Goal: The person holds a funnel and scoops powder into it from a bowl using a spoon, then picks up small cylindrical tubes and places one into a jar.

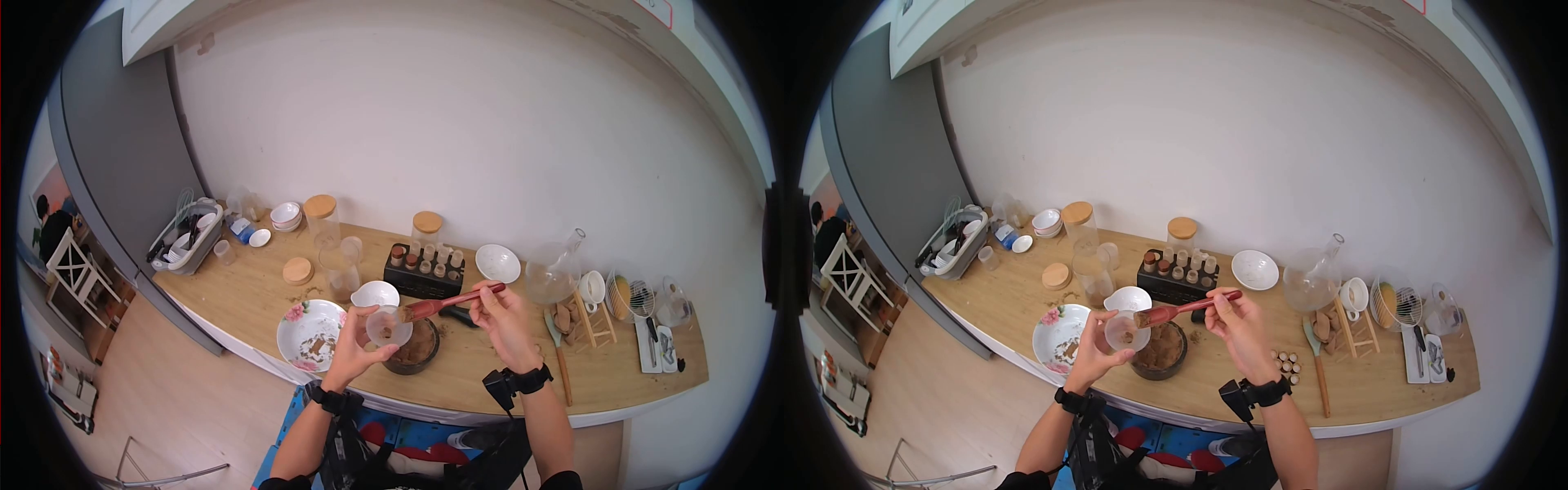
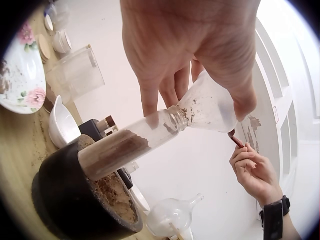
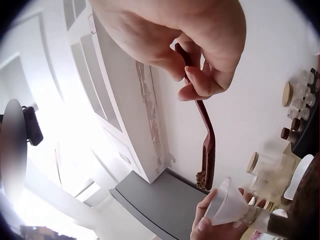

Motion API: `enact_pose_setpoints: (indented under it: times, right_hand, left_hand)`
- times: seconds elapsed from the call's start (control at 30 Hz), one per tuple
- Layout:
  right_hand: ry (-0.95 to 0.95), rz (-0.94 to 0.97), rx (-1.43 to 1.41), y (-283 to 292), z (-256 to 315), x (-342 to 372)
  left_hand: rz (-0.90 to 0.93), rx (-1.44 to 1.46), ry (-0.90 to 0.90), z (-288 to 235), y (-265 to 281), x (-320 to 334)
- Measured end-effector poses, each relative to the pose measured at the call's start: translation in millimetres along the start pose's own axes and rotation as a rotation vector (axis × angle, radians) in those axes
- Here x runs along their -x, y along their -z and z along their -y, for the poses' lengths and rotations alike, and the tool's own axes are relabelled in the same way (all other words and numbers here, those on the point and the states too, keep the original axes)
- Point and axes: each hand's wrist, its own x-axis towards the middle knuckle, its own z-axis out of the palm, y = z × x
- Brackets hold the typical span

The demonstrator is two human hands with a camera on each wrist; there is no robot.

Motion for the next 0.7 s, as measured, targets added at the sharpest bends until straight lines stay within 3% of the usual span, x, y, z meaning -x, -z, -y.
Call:
enact_pose_setpoints:
  times: [0.63,0.7]
  right_hand:
    - [0.062,0.233,0.309,-26.4,-16.7,6.3]
    - [0.114,0.283,0.453,-32.8,-18.7,8.3]
  left_hand:
    - [0.002,-0.023,-0.01,2.6,1.6,0.0]
    - [0.005,-0.028,-0.016,3.9,1.7,0.9]
